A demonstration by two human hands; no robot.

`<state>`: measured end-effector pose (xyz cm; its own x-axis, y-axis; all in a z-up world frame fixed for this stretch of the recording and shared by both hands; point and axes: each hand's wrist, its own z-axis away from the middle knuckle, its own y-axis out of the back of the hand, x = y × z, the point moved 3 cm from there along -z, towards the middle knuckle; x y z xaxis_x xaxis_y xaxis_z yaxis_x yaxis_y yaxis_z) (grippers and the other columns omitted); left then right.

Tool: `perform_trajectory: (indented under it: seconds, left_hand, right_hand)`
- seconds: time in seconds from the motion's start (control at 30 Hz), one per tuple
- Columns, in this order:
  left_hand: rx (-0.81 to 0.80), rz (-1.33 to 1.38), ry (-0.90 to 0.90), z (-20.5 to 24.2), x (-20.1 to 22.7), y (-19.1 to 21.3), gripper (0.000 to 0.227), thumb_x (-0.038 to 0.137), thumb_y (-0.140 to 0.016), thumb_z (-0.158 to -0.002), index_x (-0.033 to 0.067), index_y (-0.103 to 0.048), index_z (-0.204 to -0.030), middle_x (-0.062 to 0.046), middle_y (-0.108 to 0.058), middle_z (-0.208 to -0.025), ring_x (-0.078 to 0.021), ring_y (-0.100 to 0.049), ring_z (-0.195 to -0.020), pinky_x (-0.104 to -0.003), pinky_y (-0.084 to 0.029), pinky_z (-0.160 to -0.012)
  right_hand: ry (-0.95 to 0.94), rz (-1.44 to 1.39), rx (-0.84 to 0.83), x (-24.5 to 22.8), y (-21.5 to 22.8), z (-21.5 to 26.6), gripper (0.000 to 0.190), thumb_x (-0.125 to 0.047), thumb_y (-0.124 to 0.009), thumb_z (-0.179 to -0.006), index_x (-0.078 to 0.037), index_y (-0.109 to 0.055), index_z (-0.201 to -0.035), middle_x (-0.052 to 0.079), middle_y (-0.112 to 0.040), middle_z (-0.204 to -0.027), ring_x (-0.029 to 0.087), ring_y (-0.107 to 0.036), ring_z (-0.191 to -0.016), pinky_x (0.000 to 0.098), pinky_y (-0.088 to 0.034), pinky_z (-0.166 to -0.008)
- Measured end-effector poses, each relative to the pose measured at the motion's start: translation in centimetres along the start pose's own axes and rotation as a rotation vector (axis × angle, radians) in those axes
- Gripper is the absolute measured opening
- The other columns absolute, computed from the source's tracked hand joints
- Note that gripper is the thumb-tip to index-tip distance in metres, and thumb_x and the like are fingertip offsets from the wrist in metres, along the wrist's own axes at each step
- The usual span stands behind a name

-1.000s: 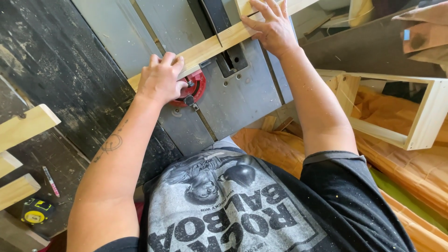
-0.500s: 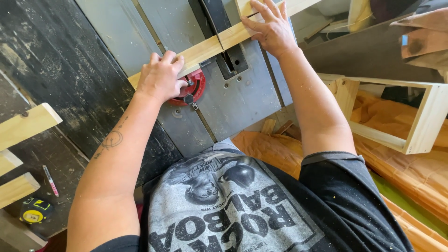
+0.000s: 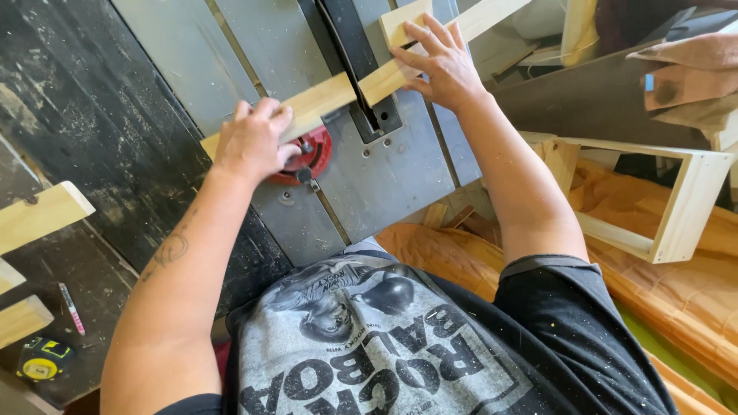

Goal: Measuring, marking, and cutting wooden slats using a table saw and hand tools.

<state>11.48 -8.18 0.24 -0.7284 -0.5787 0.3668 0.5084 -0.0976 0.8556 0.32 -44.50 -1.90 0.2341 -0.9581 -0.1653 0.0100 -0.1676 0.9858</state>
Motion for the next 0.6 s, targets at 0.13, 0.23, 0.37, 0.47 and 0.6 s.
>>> perform_trajectory:
  seconds: [0.13, 0.23, 0.37, 0.47, 0.6]
  left_hand:
    - [0.088, 0.028, 0.017, 2.1, 1.1, -1.3, 0.067, 0.049, -0.086, -0.084, 0.0114, -0.067, -0.136, -0.008, -0.067, -0.131, -0.0381, -0.06, -0.106, -0.053, -0.066, -0.074]
    - [0.181, 0.009, 0.022, 3.0, 1.5, -1.9, 0.065, 0.05, -0.087, -0.084, 0.012, -0.069, -0.133, -0.007, -0.067, -0.129, -0.0378, -0.06, -0.101, -0.051, -0.065, -0.066]
    - [0.24, 0.009, 0.029, 3.3, 1.6, -1.9, 0.066, 0.05, -0.089, -0.081, 0.0135, -0.068, -0.132, -0.004, -0.067, -0.132, -0.0357, -0.061, -0.103, -0.047, -0.065, -0.069]
    - [0.211, 0.027, 0.039, 3.1, 1.1, -2.8, 0.07, 0.056, -0.082, -0.084, 0.0139, -0.067, -0.137, -0.008, -0.067, -0.139, -0.0361, -0.062, -0.11, -0.045, -0.065, -0.083]
    - [0.226, 0.035, 0.058, 2.8, 1.1, -2.9, 0.072, 0.055, -0.084, -0.08, 0.0146, -0.065, -0.137, -0.009, -0.066, -0.139, -0.0371, -0.063, -0.113, -0.048, -0.062, -0.094]
  right_hand:
    - [-0.117, -0.141, 0.125, 2.1, 0.4, -1.4, 0.047, -0.02, -0.082, -0.103, -0.015, -0.069, -0.147, 0.015, -0.059, -0.145, 0.04, -0.045, -0.132, 0.0648, -0.044, -0.102]
    - [-0.257, -0.091, 0.115, 4.8, 0.4, -2.9, 0.057, -0.013, -0.088, -0.101, -0.011, -0.062, -0.152, 0.016, -0.051, -0.149, 0.039, -0.043, -0.131, 0.0589, -0.052, -0.098]
    - [-0.34, -0.223, -0.119, 7.4, 1.2, -6.0, 0.082, -0.018, -0.092, -0.091, -0.004, -0.05, -0.16, 0.022, -0.052, -0.154, 0.042, -0.041, -0.141, 0.0616, -0.04, -0.107]
    - [-0.333, -0.244, -0.237, 10.1, 0.5, -8.0, 0.052, -0.023, -0.097, -0.079, -0.007, -0.075, -0.123, 0.015, -0.06, -0.114, 0.036, -0.05, -0.115, 0.0489, -0.045, -0.097]
    - [-0.272, -0.273, -0.244, 11.7, 3.0, -12.3, 0.009, -0.011, -0.079, -0.093, -0.014, -0.071, -0.091, 0.011, -0.057, -0.115, 0.031, -0.058, -0.101, 0.0468, -0.046, -0.089]
